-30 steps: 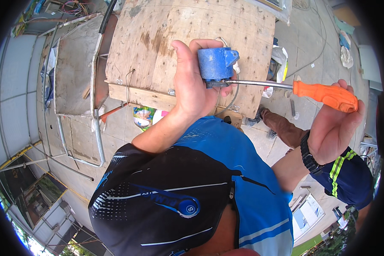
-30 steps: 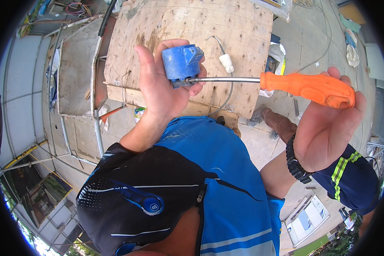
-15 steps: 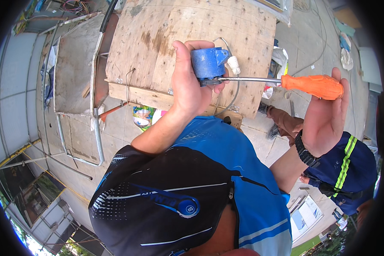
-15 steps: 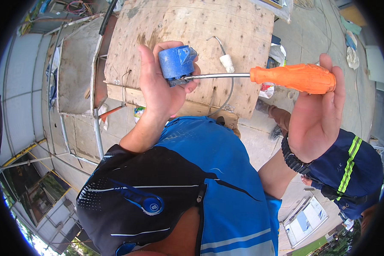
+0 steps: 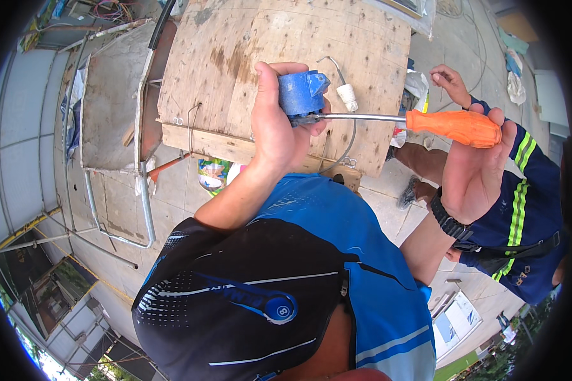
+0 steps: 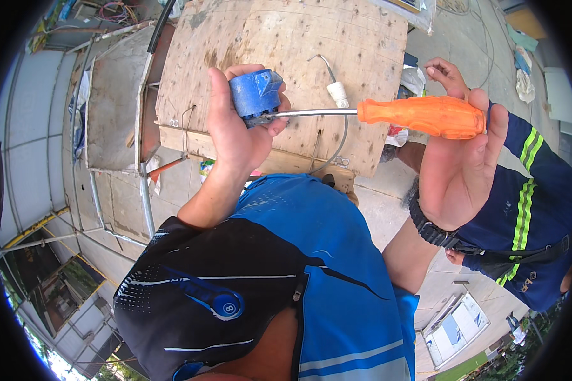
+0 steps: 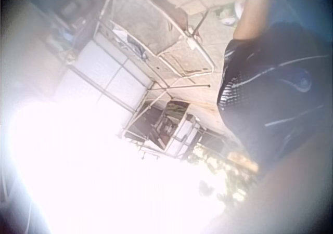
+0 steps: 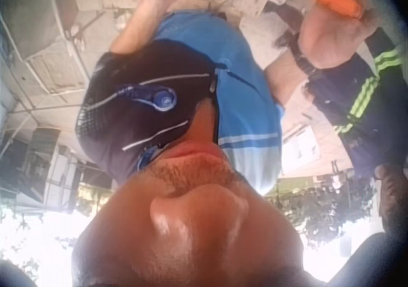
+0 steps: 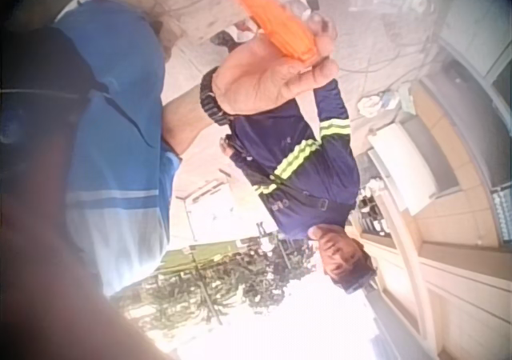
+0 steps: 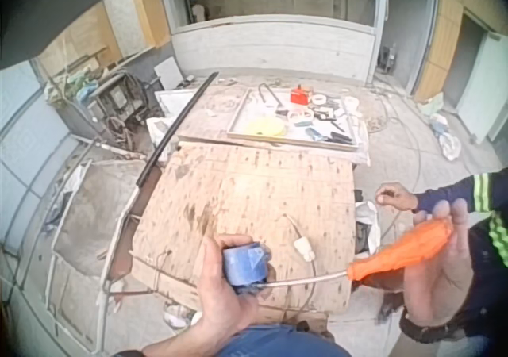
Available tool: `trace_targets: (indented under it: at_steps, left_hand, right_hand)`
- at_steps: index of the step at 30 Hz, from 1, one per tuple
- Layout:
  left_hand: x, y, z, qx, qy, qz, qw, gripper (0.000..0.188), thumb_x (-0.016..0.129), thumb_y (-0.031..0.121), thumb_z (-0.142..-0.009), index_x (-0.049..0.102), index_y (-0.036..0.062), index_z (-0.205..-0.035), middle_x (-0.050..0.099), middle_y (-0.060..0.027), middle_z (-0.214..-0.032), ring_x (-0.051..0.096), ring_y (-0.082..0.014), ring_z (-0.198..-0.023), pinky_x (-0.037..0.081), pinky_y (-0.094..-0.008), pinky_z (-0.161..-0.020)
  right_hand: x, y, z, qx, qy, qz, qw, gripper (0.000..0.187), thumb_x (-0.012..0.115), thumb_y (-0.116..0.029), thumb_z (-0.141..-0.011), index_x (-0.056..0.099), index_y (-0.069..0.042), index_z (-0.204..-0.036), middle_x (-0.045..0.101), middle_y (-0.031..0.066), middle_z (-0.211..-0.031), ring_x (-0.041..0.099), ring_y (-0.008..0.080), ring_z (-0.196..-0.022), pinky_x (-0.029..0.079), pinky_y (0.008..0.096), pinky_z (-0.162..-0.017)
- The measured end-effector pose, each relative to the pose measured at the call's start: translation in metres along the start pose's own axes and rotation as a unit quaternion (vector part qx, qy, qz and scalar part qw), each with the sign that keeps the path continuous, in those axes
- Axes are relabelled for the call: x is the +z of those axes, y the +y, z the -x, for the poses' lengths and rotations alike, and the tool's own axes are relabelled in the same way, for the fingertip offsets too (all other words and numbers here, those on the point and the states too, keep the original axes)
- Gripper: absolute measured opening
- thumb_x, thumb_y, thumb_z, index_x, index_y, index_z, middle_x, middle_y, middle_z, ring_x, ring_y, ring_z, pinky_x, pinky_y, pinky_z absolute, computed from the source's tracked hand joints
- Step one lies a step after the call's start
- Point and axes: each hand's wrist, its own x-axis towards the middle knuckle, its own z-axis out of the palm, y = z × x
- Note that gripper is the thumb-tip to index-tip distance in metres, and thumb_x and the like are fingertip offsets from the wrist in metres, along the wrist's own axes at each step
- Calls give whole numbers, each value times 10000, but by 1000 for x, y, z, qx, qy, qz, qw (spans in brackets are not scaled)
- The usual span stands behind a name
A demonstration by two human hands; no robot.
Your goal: The person assembles a blue electrical connector by inserting wires and tightening screws with an orange screwdriver. They repeatedly open and close the connector housing to check the internal wiring.
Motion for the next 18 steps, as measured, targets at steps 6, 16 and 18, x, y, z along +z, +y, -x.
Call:
trace_targets:
  at_steps: [6, 16, 18]
  left_hand:
    - [-5, -2, -1, 4, -14, 10, 1000, 559, 304, 601, -968, 493, 84, -1064, 599, -163, -864, 576, -238, -617, 386, -298, -417]
    - [-5, -1, -5, 8, 11, 6, 1000, 533, 317, 576, -977, 488, 80, -1072, 592, -169, -863, 573, -243, -619, 382, -295, -415]
    - [-5, -1, -8, -1, 17, 8, 1000, 530, 317, 572, -979, 488, 79, -1072, 591, -169, -862, 572, -244, -618, 381, -295, -414]
  right_hand:
    - [-7, 5, 1, 4, -33, -22, 999, 335, 502, -175, -978, 518, -108, -1306, 488, 133, -1368, 413, 342, -1298, 310, 515, -1084]
    - [1, 5, -5, -14, -20, 52, 998, 339, 555, -225, -956, 559, -117, -1277, 451, 132, -1402, 441, 317, -1264, 278, 486, -1108]
    - [7, 4, -7, -24, 5, 85, 996, 343, 540, -217, -963, 543, -111, -1289, 462, 141, -1388, 445, 318, -1265, 295, 486, -1099]
